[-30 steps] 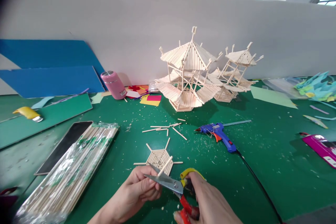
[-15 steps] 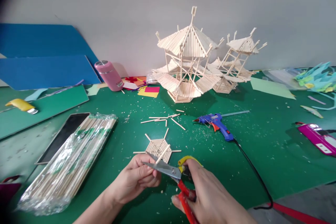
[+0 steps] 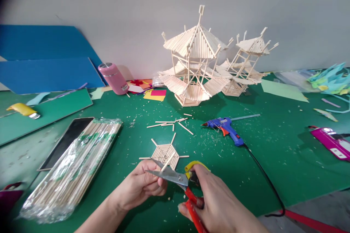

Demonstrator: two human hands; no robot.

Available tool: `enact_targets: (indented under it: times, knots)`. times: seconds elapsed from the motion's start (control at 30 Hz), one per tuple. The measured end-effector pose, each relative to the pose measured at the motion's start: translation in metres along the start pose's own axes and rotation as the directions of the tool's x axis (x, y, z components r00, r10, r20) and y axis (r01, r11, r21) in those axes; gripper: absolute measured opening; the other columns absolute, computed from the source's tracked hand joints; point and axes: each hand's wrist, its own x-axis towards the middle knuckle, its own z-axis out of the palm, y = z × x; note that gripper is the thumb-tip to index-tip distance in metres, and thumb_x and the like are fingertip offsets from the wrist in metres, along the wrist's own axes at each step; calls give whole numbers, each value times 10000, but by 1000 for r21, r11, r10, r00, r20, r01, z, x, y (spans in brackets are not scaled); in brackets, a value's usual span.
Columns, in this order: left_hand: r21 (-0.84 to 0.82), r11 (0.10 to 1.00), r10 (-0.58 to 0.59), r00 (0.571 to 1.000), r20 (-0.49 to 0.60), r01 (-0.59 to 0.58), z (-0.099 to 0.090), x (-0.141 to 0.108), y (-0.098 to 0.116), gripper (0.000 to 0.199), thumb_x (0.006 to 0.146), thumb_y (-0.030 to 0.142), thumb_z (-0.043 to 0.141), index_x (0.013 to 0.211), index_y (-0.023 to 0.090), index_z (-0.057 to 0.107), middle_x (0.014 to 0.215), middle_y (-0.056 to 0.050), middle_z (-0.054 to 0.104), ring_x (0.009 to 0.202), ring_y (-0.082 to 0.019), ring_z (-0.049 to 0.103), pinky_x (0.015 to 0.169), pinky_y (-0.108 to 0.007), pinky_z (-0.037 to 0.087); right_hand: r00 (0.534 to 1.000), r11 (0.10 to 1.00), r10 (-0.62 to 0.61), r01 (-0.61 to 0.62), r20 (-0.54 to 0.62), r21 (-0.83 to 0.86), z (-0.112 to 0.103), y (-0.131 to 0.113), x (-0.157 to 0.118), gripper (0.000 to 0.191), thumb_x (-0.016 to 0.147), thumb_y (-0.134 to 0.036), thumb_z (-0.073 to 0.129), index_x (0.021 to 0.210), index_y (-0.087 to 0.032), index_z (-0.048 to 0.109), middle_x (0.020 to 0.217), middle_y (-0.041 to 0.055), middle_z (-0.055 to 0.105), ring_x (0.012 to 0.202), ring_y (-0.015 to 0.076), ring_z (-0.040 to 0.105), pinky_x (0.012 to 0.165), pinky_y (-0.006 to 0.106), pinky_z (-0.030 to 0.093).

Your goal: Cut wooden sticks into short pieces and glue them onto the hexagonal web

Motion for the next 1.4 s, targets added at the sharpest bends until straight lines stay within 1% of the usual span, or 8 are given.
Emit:
enact_targets:
  times: [0.47,0.57,0.63,0.73,0.9,1.03,1.17,1.4]
  knots:
    - [81,996,-30,999,-39,33,-1,3,3,233,768,309,588,747,85,648,403,70,308,388,-42,216,452,-220,184,999,996,-28,25,-46,-80,2,6,2,174,694,-140,490,816,-207,385,645,-26,523,523,101,456,457,200,317]
    - [212,977,50,974,-223,-1,-1,2,13,289,816,359,518,788,97,636,425,60,333,410,-54,254,452,-215,186,996,991,-18,6,-86,-137,-1,11,1,158,695,-142,463,807,-213,377,650,-15,535,526,115,460,465,214,330]
    - [407,913,223,877,-426,-34,3,-2,26,295,836,376,479,803,120,621,455,59,331,449,-64,293,475,-209,220,993,981,-11,-12,-118,-192,-5,15,-1,153,699,-160,462,825,-211,391,673,1,555,539,131,480,481,231,343]
    - [792,610,545,713,-440,22,21,-9,48,235,813,374,510,875,165,598,574,29,437,551,-93,386,527,-214,295,985,954,5,-56,-172,-293,-10,19,-2,258,672,-187,490,918,-189,413,774,57,594,621,186,545,533,277,379]
    - [957,-285,418,905,78,49,70,-4,68,269,777,332,544,991,172,577,805,-61,575,768,-203,482,711,-356,382,961,877,-50,-88,-270,-473,-13,12,5,297,602,-206,537,883,-183,444,838,93,598,721,266,571,581,349,398]
    - [846,-533,95,994,57,3,84,10,66,231,836,163,387,702,150,575,669,-56,579,618,-169,455,613,-327,392,929,827,-179,-36,-323,-561,-13,5,7,242,638,-248,527,861,-178,463,810,85,579,698,256,558,570,367,412]
    - [815,-575,50,992,117,-67,79,13,61,252,823,98,368,646,139,543,611,-49,564,550,-146,442,541,-278,372,862,794,-321,18,-393,-607,-14,8,6,221,659,-267,539,852,-174,486,835,89,561,736,253,544,612,399,437]
    - [931,-353,311,927,210,-93,81,-10,76,237,850,130,368,708,152,557,633,-22,566,565,-119,467,532,-228,364,789,784,-421,69,-447,-617,-25,19,6,343,662,-292,589,965,-173,484,941,101,538,873,276,517,734,454,439]
